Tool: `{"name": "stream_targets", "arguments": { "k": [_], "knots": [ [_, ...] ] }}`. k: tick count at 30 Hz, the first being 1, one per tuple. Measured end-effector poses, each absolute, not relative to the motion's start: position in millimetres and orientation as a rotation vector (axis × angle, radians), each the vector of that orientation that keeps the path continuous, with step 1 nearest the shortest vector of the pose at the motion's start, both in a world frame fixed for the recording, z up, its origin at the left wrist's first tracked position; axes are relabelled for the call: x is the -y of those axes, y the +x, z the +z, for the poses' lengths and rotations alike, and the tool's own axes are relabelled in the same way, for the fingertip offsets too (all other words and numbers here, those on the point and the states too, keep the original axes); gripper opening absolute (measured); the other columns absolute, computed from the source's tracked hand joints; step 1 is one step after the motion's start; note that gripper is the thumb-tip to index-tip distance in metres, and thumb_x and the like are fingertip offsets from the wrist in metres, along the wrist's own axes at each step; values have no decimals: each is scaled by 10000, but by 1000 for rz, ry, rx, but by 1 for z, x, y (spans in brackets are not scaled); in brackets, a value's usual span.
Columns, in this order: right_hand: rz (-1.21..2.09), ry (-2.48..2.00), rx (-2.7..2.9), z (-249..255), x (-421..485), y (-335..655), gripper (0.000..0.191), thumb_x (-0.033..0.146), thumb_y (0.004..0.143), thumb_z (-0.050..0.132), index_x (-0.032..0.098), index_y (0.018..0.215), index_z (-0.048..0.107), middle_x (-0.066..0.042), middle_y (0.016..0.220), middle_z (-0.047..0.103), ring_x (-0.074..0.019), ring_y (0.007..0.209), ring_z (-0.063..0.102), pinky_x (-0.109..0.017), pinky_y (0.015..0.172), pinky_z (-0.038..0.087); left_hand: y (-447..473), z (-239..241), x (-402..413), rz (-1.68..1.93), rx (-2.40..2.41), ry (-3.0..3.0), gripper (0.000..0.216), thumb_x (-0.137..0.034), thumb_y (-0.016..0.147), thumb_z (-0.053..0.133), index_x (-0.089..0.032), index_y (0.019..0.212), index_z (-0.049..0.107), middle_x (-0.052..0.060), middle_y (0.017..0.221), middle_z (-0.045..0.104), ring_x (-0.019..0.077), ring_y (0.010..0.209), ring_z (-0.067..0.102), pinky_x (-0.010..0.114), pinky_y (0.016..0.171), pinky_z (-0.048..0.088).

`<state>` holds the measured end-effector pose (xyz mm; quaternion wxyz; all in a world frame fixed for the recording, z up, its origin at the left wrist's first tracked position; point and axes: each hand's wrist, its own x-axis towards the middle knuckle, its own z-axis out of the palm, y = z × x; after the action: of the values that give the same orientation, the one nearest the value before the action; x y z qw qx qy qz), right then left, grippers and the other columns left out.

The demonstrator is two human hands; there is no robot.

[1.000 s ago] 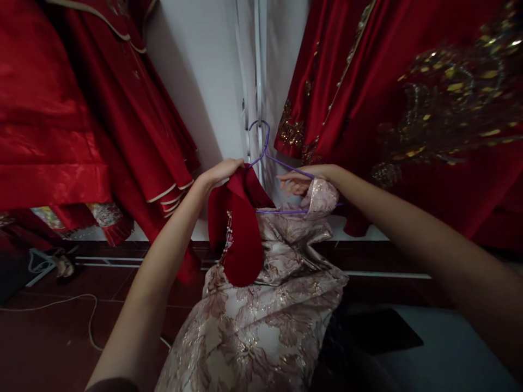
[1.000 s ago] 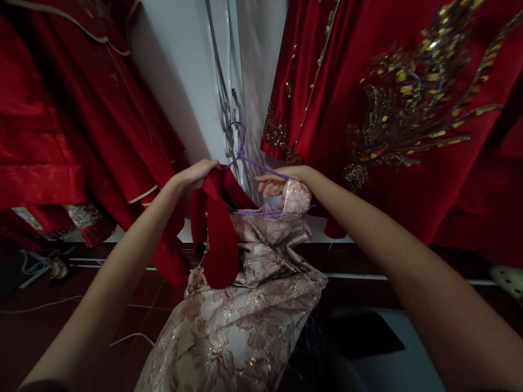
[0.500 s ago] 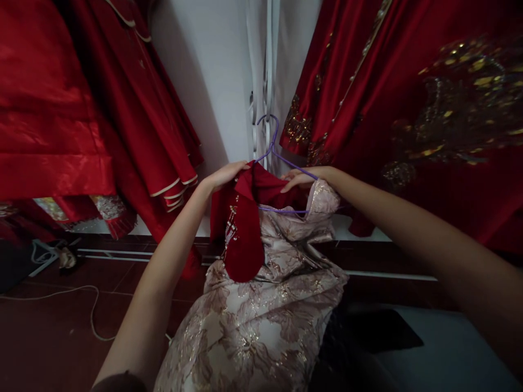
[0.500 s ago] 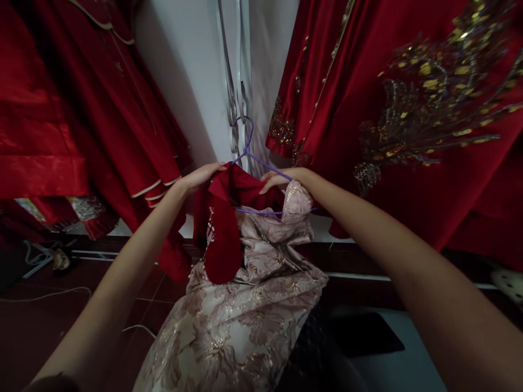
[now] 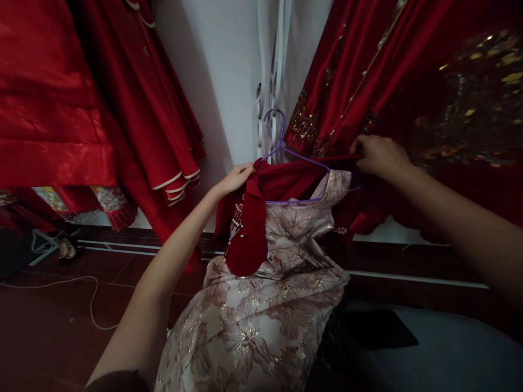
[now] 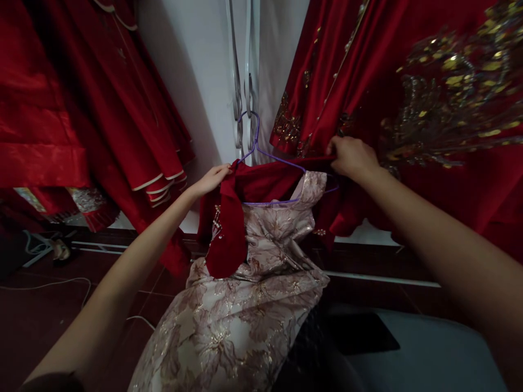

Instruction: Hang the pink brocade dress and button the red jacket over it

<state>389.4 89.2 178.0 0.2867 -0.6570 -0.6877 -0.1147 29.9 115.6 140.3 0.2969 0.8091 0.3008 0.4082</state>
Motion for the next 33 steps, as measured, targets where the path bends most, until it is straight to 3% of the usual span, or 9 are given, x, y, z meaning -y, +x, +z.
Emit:
{"name": "stream_targets", "arguments": {
  "k": [6, 10, 12, 15, 20, 25, 28, 30, 33],
  "knots": [
    [-330, -1933, 1899, 173, -77, 432, 246, -11, 519, 639, 183, 648, 562, -21, 611, 498, -147, 598, 465, -334, 649, 382, 30, 136, -116, 1100, -782, 2272, 218, -240, 863, 396, -174, 655, 391, -25, 622, 402, 99, 597, 393, 223, 617, 358],
    [286, -1654, 1960, 171, -60, 418, 104, 185, 635, 635, 188, 739, 626, -36, 674, 623, -126, 556, 532, -253, 550, 404, 33, 127, -114, 1157, -864, 2417, 160, -310, 857, 441, -181, 764, 453, 13, 739, 497, 137, 714, 475, 262, 724, 397],
    [631, -1526, 1936, 165, -54, 396, 156, 292, 673, 599, 167, 762, 628, -61, 718, 644, -131, 573, 559, -246, 536, 413, 36, 123, -110, 1174, -964, 2489, 159, -343, 851, 458, -186, 824, 467, 35, 798, 516, 165, 784, 498, 292, 774, 398],
    [841, -1396, 1839, 149, -50, 343, 176, 292, 628, 580, 164, 749, 593, -20, 638, 601, -119, 513, 514, -237, 491, 386, 41, 118, -101, 1157, -1147, 2585, 195, -368, 868, 409, -184, 883, 471, 65, 817, 501, 208, 832, 504, 347, 802, 397],
    [659, -1073, 1838, 112, -36, 247, 130, 212, 609, 524, 191, 728, 475, 40, 599, 511, -101, 548, 466, -216, 536, 368, 39, 118, -89, 1110, -1439, 2678, 231, -352, 848, 424, -173, 985, 470, 108, 877, 465, 270, 893, 488, 415, 813, 388],
    [480, -989, 1875, 91, -14, 227, 240, 138, 643, 504, 218, 836, 387, 69, 635, 430, -77, 553, 398, -193, 551, 346, 31, 111, -67, 1285, -1568, 2634, 208, -219, 687, 620, -180, 842, 487, 143, 1089, 409, 331, 1060, 393, 443, 860, 351],
    [461, -991, 1760, 87, -12, 233, 316, 114, 652, 484, 228, 922, 367, 59, 692, 436, -82, 579, 422, -198, 579, 369, 44, 92, -48, 1363, -1418, 2529, 199, -114, 663, 578, -184, 792, 444, 101, 966, 448, 258, 943, 442, 391, 812, 370],
    [471, -977, 1760, 82, -14, 230, 283, 100, 658, 461, 222, 902, 385, 44, 715, 448, -88, 606, 447, -208, 600, 381, 60, 79, -39, 1303, -1178, 2407, 185, -81, 679, 523, -191, 762, 400, 42, 804, 448, 182, 788, 458, 322, 735, 390],
    [538, -901, 1775, 73, -16, 220, 235, 90, 673, 439, 215, 870, 413, 25, 753, 472, -101, 669, 488, -227, 647, 403, 81, 65, -34, 1344, -919, 2184, 189, -63, 695, 480, -194, 781, 374, 4, 755, 439, 133, 723, 450, 268, 697, 397]
  ]
}}
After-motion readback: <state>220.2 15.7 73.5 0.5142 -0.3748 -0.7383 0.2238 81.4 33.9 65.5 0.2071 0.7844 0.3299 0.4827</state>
